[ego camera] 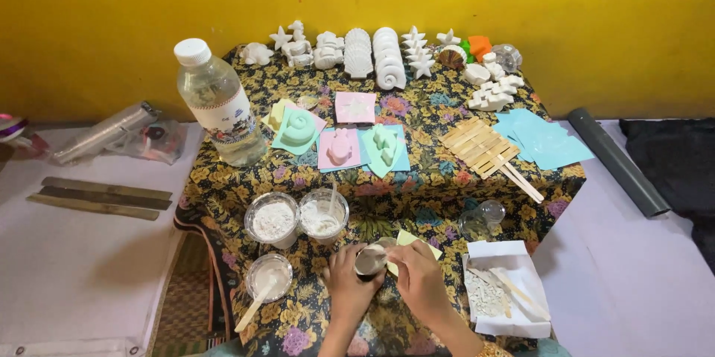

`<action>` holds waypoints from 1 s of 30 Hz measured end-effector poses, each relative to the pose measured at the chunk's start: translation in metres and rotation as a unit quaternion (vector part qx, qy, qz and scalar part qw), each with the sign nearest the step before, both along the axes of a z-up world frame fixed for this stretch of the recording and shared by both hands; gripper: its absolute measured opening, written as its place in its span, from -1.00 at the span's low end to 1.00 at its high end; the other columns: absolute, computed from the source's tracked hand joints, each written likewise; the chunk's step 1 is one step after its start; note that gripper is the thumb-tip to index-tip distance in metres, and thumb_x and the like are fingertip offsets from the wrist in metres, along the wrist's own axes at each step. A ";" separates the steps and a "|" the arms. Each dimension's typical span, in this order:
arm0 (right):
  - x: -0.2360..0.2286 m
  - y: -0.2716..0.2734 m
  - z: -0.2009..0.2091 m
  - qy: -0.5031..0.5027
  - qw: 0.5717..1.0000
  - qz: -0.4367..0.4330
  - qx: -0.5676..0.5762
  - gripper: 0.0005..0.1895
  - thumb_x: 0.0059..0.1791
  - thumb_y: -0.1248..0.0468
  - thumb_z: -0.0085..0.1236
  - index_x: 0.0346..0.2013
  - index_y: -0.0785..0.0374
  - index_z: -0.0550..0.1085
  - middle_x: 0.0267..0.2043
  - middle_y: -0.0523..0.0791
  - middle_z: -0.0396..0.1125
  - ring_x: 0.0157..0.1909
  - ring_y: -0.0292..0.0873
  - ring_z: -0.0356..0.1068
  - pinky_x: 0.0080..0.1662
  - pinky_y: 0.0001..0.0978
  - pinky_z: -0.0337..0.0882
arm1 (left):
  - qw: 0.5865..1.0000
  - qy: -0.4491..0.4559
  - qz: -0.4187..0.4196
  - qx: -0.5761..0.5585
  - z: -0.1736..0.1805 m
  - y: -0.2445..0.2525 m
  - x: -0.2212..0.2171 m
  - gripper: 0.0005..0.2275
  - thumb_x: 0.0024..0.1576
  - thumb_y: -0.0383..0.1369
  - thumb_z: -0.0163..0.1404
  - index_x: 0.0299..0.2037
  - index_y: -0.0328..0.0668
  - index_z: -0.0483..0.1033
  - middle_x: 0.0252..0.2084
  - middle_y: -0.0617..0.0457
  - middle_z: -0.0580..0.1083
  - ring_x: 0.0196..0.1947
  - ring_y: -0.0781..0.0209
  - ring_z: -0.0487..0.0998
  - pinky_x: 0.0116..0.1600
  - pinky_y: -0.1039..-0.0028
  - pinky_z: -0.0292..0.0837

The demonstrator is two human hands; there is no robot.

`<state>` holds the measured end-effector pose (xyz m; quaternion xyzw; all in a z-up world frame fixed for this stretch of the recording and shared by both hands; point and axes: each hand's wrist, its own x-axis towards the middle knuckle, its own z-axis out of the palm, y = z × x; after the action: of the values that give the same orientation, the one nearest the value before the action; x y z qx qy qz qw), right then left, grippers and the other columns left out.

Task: Preparing a batch of material by mixing white powder with water in small cups using a stirring stick.

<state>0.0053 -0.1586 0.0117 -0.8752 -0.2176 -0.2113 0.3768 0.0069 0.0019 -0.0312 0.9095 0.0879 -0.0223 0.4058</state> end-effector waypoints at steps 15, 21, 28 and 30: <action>-0.007 -0.013 -0.004 0.033 0.993 0.089 -0.074 -0.58 -0.04 0.56 -0.08 0.07 0.32 0.52 -0.33 -0.06 0.54 -0.28 -0.11 0.22 -0.27 -0.28 0.34 | 0.988 -0.138 -0.039 -0.057 -0.005 0.006 -0.012 -0.50 -0.02 -0.12 0.19 0.13 0.07 0.37 0.14 0.22 0.46 0.07 0.16 0.36 0.03 0.36 0.07; 0.002 -0.004 0.040 0.116 0.989 0.080 -0.037 -0.81 0.04 0.46 -0.08 -0.22 0.23 0.51 -0.44 -0.08 0.34 -0.34 -0.15 0.29 -0.37 -0.35 0.33 | 0.998 -0.024 0.018 -0.063 0.003 0.004 -0.015 -0.33 -0.06 -0.08 0.27 0.30 0.28 0.28 0.20 0.09 0.32 0.12 -0.06 0.28 0.20 0.07 0.15; 0.053 0.089 0.176 0.147 0.986 -0.026 0.079 -0.02 -0.17 -0.11 0.32 0.39 0.15 0.09 0.16 -0.08 0.29 0.07 -0.16 0.32 0.13 -0.24 0.37 | 0.993 -0.031 0.040 -0.107 0.002 0.004 -0.015 -0.28 0.03 -0.16 0.29 0.38 0.04 0.18 0.35 0.09 0.32 0.38 0.03 0.19 0.39 0.02 -0.06; 0.086 0.143 0.207 0.081 0.989 0.025 0.120 0.06 -0.17 -0.07 0.38 0.43 0.16 0.01 0.23 -0.07 0.25 0.13 -0.15 0.34 0.18 -0.20 0.37 | 0.993 -0.028 0.044 -0.110 0.007 0.006 -0.007 -0.31 0.06 -0.22 0.27 0.39 0.04 0.19 0.32 0.06 0.33 0.34 0.01 0.23 0.35 0.08 0.03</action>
<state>0.0918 -0.0151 0.2183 -0.8324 -0.1811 -0.1551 0.5002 -0.0005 0.0074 -0.0246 0.8547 0.1134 0.0117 0.5064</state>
